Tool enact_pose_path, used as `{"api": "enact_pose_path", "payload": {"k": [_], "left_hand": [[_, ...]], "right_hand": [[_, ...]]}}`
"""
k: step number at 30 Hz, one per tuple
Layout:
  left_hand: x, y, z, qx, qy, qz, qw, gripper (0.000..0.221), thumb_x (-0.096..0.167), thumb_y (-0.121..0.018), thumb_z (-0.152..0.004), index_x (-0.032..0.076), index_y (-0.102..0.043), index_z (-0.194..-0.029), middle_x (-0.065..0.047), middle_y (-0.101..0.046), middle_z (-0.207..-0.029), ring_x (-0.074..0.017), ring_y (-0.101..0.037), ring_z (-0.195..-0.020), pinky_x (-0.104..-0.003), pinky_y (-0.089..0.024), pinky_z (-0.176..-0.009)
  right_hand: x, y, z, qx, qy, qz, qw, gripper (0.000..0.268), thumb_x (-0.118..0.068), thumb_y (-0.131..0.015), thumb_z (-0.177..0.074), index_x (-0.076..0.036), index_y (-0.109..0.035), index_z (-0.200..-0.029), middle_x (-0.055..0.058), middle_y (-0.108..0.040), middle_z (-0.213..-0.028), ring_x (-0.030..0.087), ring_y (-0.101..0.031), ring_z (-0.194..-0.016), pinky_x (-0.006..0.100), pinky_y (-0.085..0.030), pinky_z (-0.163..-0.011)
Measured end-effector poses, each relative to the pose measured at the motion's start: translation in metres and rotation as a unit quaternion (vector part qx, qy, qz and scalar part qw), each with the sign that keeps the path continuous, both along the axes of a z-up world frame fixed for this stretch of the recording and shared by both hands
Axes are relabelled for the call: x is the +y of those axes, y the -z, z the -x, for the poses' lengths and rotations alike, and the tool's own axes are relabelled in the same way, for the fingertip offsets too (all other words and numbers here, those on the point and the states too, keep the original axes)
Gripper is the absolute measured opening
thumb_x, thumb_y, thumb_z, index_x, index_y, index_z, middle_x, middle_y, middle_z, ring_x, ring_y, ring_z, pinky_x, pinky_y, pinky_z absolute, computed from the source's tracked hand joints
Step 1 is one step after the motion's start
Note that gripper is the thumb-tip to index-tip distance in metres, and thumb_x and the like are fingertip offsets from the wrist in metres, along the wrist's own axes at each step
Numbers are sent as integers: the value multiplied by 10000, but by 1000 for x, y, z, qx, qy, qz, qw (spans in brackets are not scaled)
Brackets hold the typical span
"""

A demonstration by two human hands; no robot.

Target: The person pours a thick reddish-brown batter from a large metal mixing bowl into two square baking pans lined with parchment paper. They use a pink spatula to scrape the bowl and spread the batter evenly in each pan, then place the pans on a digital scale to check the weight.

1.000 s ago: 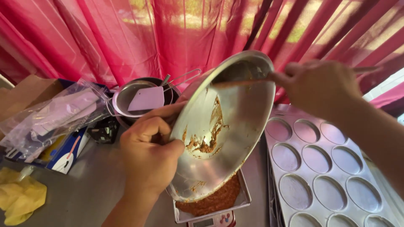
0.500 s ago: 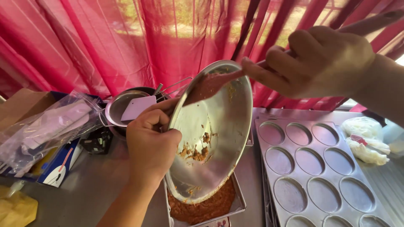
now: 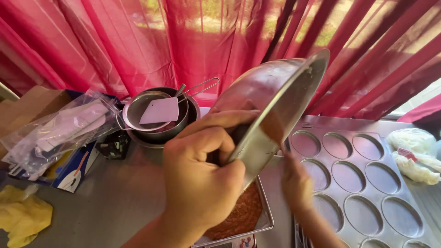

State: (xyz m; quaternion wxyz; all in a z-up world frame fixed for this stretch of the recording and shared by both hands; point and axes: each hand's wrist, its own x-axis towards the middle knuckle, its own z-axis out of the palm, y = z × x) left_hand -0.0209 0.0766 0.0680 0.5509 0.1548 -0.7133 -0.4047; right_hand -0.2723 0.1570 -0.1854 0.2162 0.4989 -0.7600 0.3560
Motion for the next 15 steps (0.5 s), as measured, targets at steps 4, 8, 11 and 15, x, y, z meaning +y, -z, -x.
{"api": "enact_pose_path", "payload": {"k": [4,8,11,15], "left_hand": [[6,-9,14,-19,11,42,999,265,-159,-613,-683,-3,-409,-617,-152,-771,-1146,-233,-759,-1094,-311,-532,-953],[5,4,19,-30,6,64,997,294,-158,-640,-715,7,-412,-631,-148,-772,-1137,-258,-752,-1199,-375,-490,-1107],[2,12,17,-45,-23,79,996,270,-165,-616,-706,14,-423,-647,-140,-785,-1158,-262,-764,-1232,-415,-460,-1188],[-3,20,10,-44,-56,79,994,254,-153,-617,-679,11,-428,-634,-148,-779,-1148,-280,-748,-1231,-419,-454,-1180]], "right_hand": [[2,20,-97,-303,-30,-5,953,244,-102,-537,-955,-64,-709,-1123,203,-754,-929,383,-745,-851,435,-577,-690],[1,12,-139,-427,-74,-11,901,279,-97,-526,-952,-27,-673,-1178,176,-749,-861,277,-760,-754,390,-579,-655],[-1,11,-162,-561,-122,-51,818,221,-87,-558,-938,8,-714,-1062,110,-703,-722,190,-636,-635,359,-549,-583],[-5,-25,-179,-734,-229,-80,634,197,-123,-568,-1008,25,-698,-1018,10,-594,-684,81,-488,-576,260,-401,-500]]}}
